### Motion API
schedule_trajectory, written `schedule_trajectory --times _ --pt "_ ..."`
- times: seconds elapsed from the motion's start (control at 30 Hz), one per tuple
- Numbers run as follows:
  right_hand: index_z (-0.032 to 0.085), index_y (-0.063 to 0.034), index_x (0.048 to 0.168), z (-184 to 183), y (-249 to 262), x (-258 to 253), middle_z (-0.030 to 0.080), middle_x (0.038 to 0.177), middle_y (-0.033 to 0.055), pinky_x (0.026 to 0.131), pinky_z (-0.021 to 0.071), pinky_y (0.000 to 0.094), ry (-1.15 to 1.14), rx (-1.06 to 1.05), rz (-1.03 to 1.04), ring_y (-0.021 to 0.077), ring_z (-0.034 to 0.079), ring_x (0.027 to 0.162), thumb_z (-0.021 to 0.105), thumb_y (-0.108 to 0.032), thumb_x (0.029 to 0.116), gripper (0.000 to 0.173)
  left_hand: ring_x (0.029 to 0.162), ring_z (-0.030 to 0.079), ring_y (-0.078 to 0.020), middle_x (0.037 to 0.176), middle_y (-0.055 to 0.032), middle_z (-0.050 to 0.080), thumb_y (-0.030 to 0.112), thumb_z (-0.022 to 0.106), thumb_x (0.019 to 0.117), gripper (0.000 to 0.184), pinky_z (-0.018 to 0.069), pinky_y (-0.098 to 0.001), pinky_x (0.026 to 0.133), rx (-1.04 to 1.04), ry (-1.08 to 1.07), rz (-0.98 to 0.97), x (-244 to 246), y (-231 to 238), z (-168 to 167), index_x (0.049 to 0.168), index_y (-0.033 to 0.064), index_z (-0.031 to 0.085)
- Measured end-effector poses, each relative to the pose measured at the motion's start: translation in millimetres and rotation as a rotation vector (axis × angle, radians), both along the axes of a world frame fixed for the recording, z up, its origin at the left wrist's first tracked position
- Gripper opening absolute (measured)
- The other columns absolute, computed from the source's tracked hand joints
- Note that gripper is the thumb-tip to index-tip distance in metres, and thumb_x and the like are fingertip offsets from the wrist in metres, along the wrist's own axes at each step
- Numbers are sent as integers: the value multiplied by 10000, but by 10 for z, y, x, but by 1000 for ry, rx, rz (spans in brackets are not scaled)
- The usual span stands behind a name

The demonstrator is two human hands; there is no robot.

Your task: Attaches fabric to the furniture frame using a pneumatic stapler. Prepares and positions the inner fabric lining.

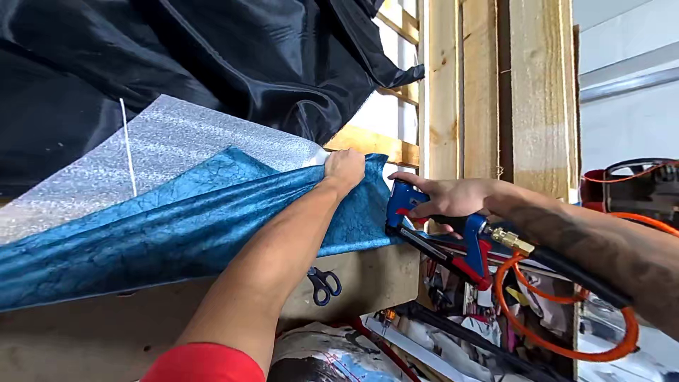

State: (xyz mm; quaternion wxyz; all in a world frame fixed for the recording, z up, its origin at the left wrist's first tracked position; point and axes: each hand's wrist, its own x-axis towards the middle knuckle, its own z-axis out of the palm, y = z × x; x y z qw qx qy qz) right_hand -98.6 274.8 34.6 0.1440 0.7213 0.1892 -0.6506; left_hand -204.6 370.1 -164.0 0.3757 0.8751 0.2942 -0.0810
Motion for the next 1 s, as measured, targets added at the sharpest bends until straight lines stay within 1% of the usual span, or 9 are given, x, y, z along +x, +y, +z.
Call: schedule_trajectory --times 0.13,0.37,0.5,0.57,0.7,0.77,0.83,0.9,1.0 --pt "63 -491 1606 -16 132 -134 654 922 198 442 573 419 49 16 32 248 599 459 592 -150 1043 845 950 710 -372 996 -168 722 282 580 990 265 556 -573 738 6 -45 -22 -25 23 -8 937 53 703" --pt "73 -508 1606 -69 198 -363 651 984 195 432 559 396 130 84 -73 226 574 449 584 -159 1035 843 1011 695 -373 1055 -171 713 243 653 949 203 566 -603 787 23 -86 -52 -98 15 19 982 52 713" --pt "27 -473 1621 -65 251 -589 674 951 187 425 548 386 125 155 55 227 578 449 597 -145 1028 885 1031 696 -345 1055 -134 725 172 653 922 131 568 -596 820 61 -168 -94 -111 21 -37 998 91 723" --pt "19 -460 1622 -30 205 -645 661 898 185 424 553 398 135 197 99 235 582 444 596 -128 1018 899 1043 688 -378 1075 -167 712 188 688 914 157 567 -622 804 83 -152 -121 -209 98 68 1011 68 717" --pt "90 -489 1612 335 -164 -691 688 884 166 390 547 426 78 441 26 257 570 420 566 -150 1058 806 1037 681 -409 1047 -221 717 600 762 839 593 511 -692 894 -84 191 -276 -1089 533 793 1047 45 751" --pt "97 -530 1599 539 -407 -666 694 955 165 399 571 461 66 498 7 286 591 436 564 -191 1069 783 956 701 -353 972 -166 735 624 855 724 677 526 -660 869 -109 401 -438 -1772 604 1024 1112 78 759" --pt "117 -528 1596 625 -615 -655 683 961 171 395 569 473 48 579 -27 292 590 432 567 -166 1061 787 809 701 -288 823 -108 717 583 920 641 625 554 -589 758 -27 505 -500 -2332 653 1192 958 73 748" --pt "117 -521 1603 581 -827 -690 672 959 167 380 553 447 9 652 -114 265 566 414 572 -172 1060 790 804 688 -289 808 -86 702 531 901 714 492 547 -607 762 131 513 -481 -2651 736 1235 878 94 746" --pt "140 -566 1582 456 -957 -739 679 967 185 385 558 467 7 668 -222 297 575 421 615 -246 1042 787 1114 602 -291 1108 -83 674 390 727 939 306 401 -610 1006 231 231 -270 -2905 798 1091 978 87 735"
